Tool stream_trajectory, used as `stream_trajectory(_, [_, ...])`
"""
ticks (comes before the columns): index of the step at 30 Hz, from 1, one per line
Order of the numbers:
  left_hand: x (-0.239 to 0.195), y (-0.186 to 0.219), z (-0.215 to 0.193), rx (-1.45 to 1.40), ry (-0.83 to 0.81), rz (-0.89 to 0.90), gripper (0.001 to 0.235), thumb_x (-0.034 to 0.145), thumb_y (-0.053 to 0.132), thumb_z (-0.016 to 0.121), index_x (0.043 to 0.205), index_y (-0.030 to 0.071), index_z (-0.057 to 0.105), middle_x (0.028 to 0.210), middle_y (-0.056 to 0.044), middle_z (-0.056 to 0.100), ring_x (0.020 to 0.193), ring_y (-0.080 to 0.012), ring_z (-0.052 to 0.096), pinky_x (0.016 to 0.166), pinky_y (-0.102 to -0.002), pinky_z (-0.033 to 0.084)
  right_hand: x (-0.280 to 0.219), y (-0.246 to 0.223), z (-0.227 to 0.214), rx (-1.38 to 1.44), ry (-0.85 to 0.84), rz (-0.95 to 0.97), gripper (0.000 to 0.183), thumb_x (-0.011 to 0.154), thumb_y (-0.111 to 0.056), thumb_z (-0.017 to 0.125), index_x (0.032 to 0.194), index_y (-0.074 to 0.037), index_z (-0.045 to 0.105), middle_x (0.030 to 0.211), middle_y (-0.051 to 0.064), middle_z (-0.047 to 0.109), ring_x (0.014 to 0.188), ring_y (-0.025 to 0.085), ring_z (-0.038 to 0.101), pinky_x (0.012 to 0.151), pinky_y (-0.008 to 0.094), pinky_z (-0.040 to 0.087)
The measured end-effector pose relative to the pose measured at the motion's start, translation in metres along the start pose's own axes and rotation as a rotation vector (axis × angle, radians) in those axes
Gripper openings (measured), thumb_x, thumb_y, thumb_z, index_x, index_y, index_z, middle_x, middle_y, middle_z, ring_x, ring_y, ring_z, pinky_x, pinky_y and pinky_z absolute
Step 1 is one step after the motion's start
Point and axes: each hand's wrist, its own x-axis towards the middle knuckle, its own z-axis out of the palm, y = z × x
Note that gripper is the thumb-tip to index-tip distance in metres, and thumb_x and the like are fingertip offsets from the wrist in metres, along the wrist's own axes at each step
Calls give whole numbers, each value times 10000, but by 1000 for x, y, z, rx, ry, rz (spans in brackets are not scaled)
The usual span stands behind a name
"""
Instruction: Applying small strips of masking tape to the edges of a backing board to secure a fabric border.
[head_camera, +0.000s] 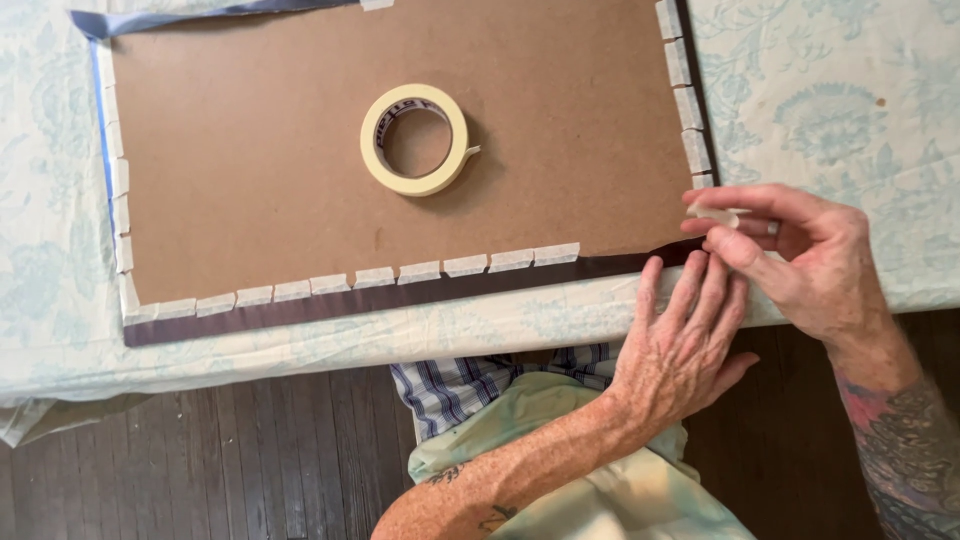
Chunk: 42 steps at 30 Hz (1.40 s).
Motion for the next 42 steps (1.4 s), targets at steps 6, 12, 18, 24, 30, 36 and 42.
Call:
stream_trajectory(6, [2,-1,-7,78,-33,-14,871,817,798,655,1482,241,571,1549,-22,588,1457,-206,542,1275,-587,349,5,11,16,-304,-20,-55,198,947,50,653,1039,-57,792,1049,71,670,901,138,628,814,236,513])
stream_trajectory(12, [-2,1,4,117,-72,12,835,884,793,576,1523,258,537,1610,-49,500,1549,-281,415,1296,-581,315,16,-4,25,-292,-180,-58,233,937,29,622,1101,-45,771,1047,74,715,963,160,692,885,252,560])
stream_trajectory(18, [1,-2,-5,167,-69,37,792,875,826,542,1491,330,563,1572,-7,529,1521,-302,428,1293,-638,291,27,-12,26,-397,-288,56,317,939,-75,640,1252,-103,681,1246,18,715,1036,149,693,964,280,556])
stream_trajectory(24, [1,1,-1,155,-72,19,803,825,848,585,1472,372,572,1572,49,514,1508,-201,432,1269,-653,322,28,-10,23,-414,-241,-25,238,862,-145,785,1090,-77,770,996,32,721,900,138,666,852,250,555])
stream_trajectory(30, [0,0,0,160,-86,30,792,843,834,561,1484,370,561,1591,22,516,1533,-264,424,1265,-667,314,31,-2,26,-473,-228,13,56,878,-164,769,908,-156,816,1289,6,574,1147,148,584,987,325,491])
stream_trajectory(36, [0,1,2,111,-57,17,749,846,800,565,1445,350,588,1520,38,583,1479,-219,480,1240,-637,389,40,-7,31,-431,-262,-204,122,810,-133,835,926,-101,821,806,-10,788,809,106,674,760,233,569])
stream_trajectory(42, [0,1,2,110,-66,14,702,855,789,580,1385,331,611,1511,68,558,1475,-187,467,1265,-643,367,53,-14,34,-435,-338,205,330,835,-139,806,1154,-119,722,937,29,831,877,121,797,857,251,618])
